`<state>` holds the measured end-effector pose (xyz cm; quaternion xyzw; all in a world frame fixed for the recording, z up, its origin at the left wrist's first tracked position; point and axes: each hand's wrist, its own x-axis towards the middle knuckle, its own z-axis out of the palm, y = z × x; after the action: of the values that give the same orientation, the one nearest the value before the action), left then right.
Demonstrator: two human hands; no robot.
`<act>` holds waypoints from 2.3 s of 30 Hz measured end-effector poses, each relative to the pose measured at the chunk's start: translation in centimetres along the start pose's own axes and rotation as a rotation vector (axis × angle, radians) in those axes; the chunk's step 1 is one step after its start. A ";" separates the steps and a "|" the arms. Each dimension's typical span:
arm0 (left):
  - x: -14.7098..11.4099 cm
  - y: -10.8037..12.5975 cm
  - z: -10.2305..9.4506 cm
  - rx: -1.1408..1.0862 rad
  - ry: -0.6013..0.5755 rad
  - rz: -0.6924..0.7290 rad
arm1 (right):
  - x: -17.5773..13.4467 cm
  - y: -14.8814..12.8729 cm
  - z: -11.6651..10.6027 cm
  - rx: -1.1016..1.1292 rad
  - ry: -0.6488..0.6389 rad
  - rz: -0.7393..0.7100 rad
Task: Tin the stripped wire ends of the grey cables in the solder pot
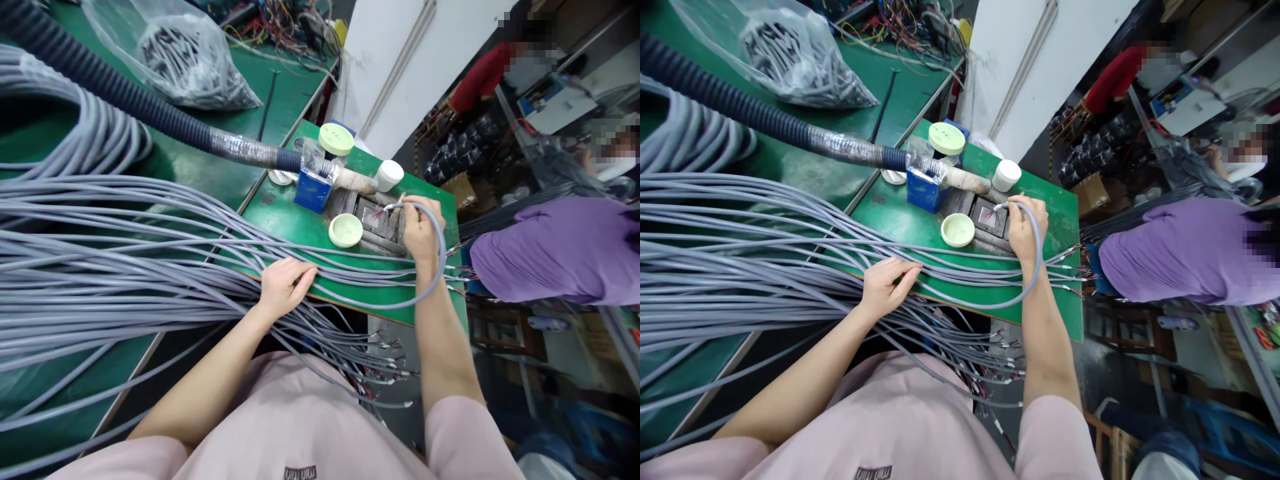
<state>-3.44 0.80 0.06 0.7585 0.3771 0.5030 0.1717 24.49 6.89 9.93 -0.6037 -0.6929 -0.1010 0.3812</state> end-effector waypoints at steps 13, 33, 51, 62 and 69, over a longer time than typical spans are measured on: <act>0.1 0.1 0.0 0.020 0.010 0.026 | 0.6 4.2 2.7 -0.125 -0.055 0.034; -0.1 -0.2 0.1 0.016 -0.009 -0.004 | -0.7 2.0 0.9 -0.028 0.023 -0.005; -0.4 7.1 0.1 -1.007 -0.457 -0.740 | -14.6 -11.3 -7.7 0.116 -0.270 -0.639; -1.3 7.4 -0.1 -1.054 -0.529 -0.727 | -18.0 -10.5 -7.6 0.170 -0.327 -0.484; -1.5 7.5 0.1 -1.046 -0.531 -0.757 | -18.3 -10.6 -7.5 0.205 -0.315 -0.483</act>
<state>-0.70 -5.23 3.88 0.4901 0.2689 0.3216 0.7643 17.52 -14.17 6.59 -0.3880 -0.8735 -0.0234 0.2930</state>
